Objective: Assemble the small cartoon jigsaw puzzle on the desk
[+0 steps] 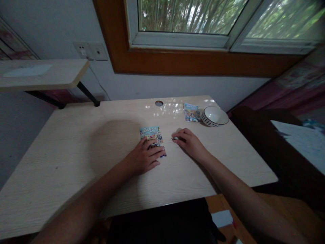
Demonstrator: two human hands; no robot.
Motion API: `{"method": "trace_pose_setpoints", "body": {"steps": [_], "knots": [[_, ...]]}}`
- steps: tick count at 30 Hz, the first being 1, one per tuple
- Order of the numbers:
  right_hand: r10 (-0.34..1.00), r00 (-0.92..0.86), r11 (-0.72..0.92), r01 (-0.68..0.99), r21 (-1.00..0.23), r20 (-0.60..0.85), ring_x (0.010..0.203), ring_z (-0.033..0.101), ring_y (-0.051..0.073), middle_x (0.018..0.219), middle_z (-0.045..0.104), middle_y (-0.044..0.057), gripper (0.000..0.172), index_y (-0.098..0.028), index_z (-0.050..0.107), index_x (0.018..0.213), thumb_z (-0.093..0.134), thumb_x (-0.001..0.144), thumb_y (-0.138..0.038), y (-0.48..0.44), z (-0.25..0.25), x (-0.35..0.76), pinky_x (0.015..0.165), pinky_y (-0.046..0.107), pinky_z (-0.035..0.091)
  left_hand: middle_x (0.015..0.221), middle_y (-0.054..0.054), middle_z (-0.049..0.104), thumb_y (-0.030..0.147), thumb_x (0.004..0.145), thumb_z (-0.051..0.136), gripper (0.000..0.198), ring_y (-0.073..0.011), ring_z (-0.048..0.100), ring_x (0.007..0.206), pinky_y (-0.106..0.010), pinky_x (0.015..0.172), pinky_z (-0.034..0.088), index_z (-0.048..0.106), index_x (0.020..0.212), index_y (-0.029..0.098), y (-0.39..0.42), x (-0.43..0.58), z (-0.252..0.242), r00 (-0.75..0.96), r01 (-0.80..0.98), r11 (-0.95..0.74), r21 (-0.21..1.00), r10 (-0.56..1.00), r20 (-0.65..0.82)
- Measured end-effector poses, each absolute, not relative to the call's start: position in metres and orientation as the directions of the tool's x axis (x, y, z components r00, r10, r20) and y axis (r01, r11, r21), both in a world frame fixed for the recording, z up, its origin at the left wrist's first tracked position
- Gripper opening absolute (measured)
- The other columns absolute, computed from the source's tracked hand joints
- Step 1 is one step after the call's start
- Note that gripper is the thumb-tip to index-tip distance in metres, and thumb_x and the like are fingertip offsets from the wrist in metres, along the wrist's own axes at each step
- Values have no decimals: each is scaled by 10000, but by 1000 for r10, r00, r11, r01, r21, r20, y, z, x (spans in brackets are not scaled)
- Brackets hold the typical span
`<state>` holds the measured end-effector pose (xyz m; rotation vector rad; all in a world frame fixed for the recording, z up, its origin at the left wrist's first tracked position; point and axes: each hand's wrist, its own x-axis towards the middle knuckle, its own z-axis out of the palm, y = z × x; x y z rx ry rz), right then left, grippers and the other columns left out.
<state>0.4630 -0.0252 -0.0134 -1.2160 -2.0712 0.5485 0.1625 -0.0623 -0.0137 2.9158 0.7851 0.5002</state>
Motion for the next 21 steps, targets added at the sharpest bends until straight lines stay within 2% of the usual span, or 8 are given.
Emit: {"method": "trace_pose_setpoints", "body": {"steps": [7, 14, 17, 21], "knots": [[878, -361, 473, 549, -689, 315, 1028, 662, 255, 1044, 670, 92, 119, -239, 758, 1014, 663, 948, -215, -23, -9, 458, 958, 469, 567, 1481, -58, 634, 356, 1057, 573, 444, -310, 487, 1401, -558, 1252, 277, 570, 1485, 238, -60, 157, -6, 823, 432, -888, 158, 460, 334], [885, -378, 454, 568, -686, 273, 995, 677, 255, 1015, 738, 72, 78, -239, 723, 988, 680, 928, -214, -27, -5, 451, 951, 466, 540, 1440, -76, 656, 339, 1055, 576, 378, -298, 499, 1417, -545, 1247, 325, 631, 1406, 210, -53, 150, -9, 790, 474, -867, 155, 496, 361], [911, -340, 399, 585, -706, 234, 933, 693, 249, 966, 758, 67, 72, -234, 735, 934, 667, 939, -257, -28, -7, 447, 897, 441, 552, 1427, -77, 664, 335, 1052, 576, 371, -295, 509, 1410, -550, 1244, 331, 638, 1400, 222, -52, 150, -11, 788, 478, -864, 160, 502, 356], [957, -256, 260, 536, -803, 139, 887, 714, 238, 948, 784, 68, 140, -224, 745, 931, 672, 940, -344, -24, -10, 444, 849, 411, 568, 1413, -92, 669, 342, 1051, 574, 364, -295, 516, 1403, -550, 1227, 353, 650, 1383, 214, -51, 150, -13, 783, 483, -859, 166, 509, 357]]}}
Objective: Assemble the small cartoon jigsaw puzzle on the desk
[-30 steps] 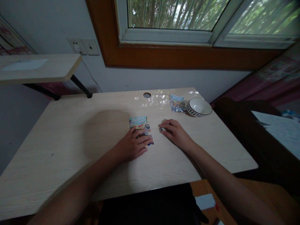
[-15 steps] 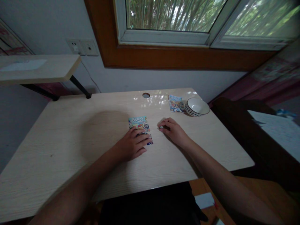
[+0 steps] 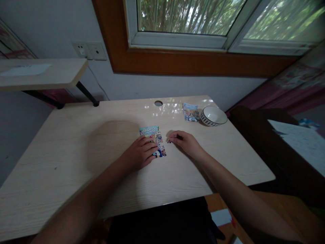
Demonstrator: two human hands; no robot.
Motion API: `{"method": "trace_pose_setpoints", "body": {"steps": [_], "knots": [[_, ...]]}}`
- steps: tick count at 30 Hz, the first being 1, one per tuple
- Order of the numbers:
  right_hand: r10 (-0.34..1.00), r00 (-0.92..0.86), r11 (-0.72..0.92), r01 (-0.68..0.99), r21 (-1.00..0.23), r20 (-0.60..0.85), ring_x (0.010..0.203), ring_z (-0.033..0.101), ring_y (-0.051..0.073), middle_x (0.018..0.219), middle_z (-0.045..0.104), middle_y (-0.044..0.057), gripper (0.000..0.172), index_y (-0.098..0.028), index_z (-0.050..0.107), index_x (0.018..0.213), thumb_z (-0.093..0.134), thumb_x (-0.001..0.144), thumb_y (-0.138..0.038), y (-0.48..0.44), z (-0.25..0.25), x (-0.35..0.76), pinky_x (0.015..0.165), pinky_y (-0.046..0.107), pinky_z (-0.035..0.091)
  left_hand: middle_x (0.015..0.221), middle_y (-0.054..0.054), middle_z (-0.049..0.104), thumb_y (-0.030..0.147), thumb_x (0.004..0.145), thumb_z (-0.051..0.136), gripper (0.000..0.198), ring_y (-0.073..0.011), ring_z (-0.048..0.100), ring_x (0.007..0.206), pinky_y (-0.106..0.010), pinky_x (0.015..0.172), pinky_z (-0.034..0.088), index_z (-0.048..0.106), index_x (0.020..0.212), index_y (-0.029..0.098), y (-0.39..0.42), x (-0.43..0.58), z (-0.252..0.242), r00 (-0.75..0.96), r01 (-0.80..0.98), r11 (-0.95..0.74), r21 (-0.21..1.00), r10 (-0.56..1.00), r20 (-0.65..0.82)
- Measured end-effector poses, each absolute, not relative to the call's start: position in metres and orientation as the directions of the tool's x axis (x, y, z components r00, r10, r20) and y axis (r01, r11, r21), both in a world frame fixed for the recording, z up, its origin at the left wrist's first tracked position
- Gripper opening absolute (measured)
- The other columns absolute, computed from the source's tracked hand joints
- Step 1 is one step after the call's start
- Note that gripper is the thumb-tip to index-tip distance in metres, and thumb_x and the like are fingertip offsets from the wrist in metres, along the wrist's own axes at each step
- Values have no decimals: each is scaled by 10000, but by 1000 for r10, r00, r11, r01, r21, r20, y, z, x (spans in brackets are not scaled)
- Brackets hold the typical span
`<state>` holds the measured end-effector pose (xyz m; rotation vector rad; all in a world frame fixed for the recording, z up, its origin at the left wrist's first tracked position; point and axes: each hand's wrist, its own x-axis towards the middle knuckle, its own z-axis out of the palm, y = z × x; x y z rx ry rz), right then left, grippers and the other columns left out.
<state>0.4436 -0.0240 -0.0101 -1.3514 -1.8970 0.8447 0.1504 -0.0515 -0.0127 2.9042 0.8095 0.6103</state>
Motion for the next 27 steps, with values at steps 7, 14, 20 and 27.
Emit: {"method": "trace_pose_setpoints", "body": {"steps": [7, 14, 20, 27], "knots": [[959, -278, 164, 363, -917, 61, 858, 713, 220, 955, 787, 65, 168, -225, 736, 932, 718, 901, -389, -17, -12, 428, 830, 387, 581, 1416, -93, 669, 325, 1049, 570, 374, -300, 510, 1396, -532, 1217, 369, 642, 1392, 193, -51, 151, -11, 796, 466, -870, 161, 491, 353], [940, -327, 226, 397, -890, 92, 864, 720, 208, 977, 794, 58, 124, -221, 741, 945, 706, 903, -332, -12, -15, 411, 855, 390, 588, 1399, -97, 678, 327, 1036, 595, 367, -286, 542, 1360, -544, 1216, 370, 660, 1381, 219, -50, 150, -12, 784, 464, -863, 201, 506, 360], [937, -333, 257, 446, -858, 107, 832, 723, 216, 938, 796, 53, 63, -233, 757, 916, 719, 885, -272, -11, -12, 409, 827, 394, 583, 1395, -98, 682, 323, 1047, 575, 360, -299, 561, 1317, -549, 1195, 387, 664, 1365, 182, -50, 150, -10, 792, 455, -872, 180, 488, 366], [953, -272, 260, 524, -811, 130, 824, 715, 223, 919, 793, 46, 64, -239, 775, 918, 744, 862, -235, -19, -9, 408, 794, 393, 576, 1401, -94, 676, 326, 1042, 583, 363, -293, 560, 1322, -555, 1205, 368, 660, 1373, 199, -50, 150, -13, 788, 462, -865, 196, 501, 357]]}}
